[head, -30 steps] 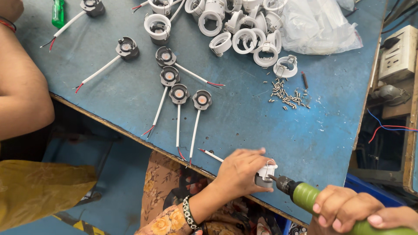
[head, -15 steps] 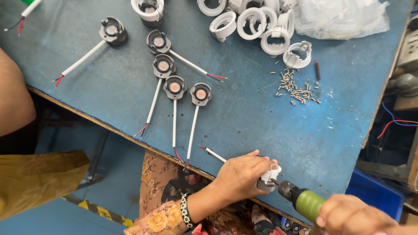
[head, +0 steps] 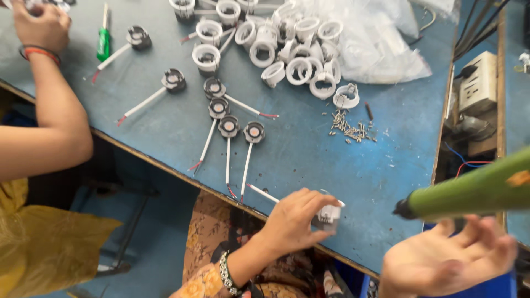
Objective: The person assembles small electrical components by inserting wires into sockets, securing them with screws, and attaching plastic rings. They use a screwdriver and a green glue gun to fasten parts and apply adhesive. Completed units are placed on the table.
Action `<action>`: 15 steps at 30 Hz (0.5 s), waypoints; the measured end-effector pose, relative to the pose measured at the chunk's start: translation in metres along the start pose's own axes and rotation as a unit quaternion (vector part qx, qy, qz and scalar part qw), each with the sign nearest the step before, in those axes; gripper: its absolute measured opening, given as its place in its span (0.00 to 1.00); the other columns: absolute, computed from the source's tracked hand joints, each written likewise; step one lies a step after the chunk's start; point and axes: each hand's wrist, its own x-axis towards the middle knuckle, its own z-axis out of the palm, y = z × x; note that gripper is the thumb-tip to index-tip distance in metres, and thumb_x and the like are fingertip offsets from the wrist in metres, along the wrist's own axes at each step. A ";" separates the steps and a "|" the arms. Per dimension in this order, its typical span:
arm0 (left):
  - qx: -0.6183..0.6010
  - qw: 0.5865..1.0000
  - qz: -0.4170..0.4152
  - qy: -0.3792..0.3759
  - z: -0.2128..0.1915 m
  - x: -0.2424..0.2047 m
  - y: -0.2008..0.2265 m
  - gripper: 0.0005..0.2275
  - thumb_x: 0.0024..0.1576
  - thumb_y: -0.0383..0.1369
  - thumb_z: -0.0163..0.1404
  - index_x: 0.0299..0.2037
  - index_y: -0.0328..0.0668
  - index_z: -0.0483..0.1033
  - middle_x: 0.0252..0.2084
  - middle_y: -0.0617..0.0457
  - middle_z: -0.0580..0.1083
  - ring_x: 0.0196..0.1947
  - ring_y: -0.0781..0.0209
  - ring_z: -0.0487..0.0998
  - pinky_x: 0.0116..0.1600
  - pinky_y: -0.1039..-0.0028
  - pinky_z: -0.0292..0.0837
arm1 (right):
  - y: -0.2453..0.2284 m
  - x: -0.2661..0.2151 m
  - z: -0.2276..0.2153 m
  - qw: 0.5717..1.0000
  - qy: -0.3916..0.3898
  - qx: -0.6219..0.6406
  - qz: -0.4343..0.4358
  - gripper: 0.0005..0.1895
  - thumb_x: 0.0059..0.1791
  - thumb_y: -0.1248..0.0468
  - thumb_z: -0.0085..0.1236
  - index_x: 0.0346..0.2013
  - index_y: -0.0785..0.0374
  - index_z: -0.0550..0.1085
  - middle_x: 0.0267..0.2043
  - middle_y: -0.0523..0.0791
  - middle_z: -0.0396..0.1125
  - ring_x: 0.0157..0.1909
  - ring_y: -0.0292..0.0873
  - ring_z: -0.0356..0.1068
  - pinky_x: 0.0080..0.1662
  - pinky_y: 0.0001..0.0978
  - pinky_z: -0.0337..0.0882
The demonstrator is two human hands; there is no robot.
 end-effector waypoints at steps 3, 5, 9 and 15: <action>-0.334 0.939 -0.078 -0.006 0.008 -0.007 0.019 0.30 0.49 0.35 0.68 0.59 0.48 0.65 0.53 0.52 0.74 0.53 0.59 0.75 0.59 0.67 0.72 | 0.010 -0.048 -0.010 0.987 -0.070 0.048 0.134 0.45 0.50 0.48 0.65 0.73 0.65 0.56 0.69 0.50 0.59 0.70 0.46 0.59 0.67 0.39 0.65; -0.519 0.845 -0.123 -0.031 0.021 -0.008 0.025 0.32 0.49 0.36 0.68 0.60 0.48 0.60 0.60 0.51 0.71 0.60 0.60 0.72 0.66 0.67 0.68 | 0.013 -0.083 -0.026 0.949 -0.155 0.067 0.265 0.47 0.48 0.48 0.66 0.72 0.70 0.57 0.73 0.51 0.56 0.73 0.47 0.58 0.69 0.40 0.63; -0.469 0.877 -0.102 -0.010 0.032 -0.008 0.014 0.33 0.50 0.38 0.68 0.61 0.48 0.58 0.69 0.49 0.65 0.67 0.58 0.68 0.70 0.64 0.65 | 0.033 -0.097 -0.054 0.871 -0.240 -0.071 0.422 0.32 0.48 0.58 0.62 0.62 0.73 0.67 0.53 0.55 0.73 0.52 0.47 0.74 0.52 0.41 0.74; -0.234 0.959 -0.157 0.000 0.004 -0.027 -0.021 0.35 0.49 0.37 0.68 0.64 0.46 0.61 0.64 0.46 0.68 0.66 0.52 0.68 0.69 0.60 0.64 | 0.033 -0.047 -0.032 0.829 -0.442 -0.098 0.329 0.32 0.43 0.65 0.68 0.60 0.66 0.69 0.53 0.49 0.73 0.53 0.43 0.75 0.53 0.37 0.76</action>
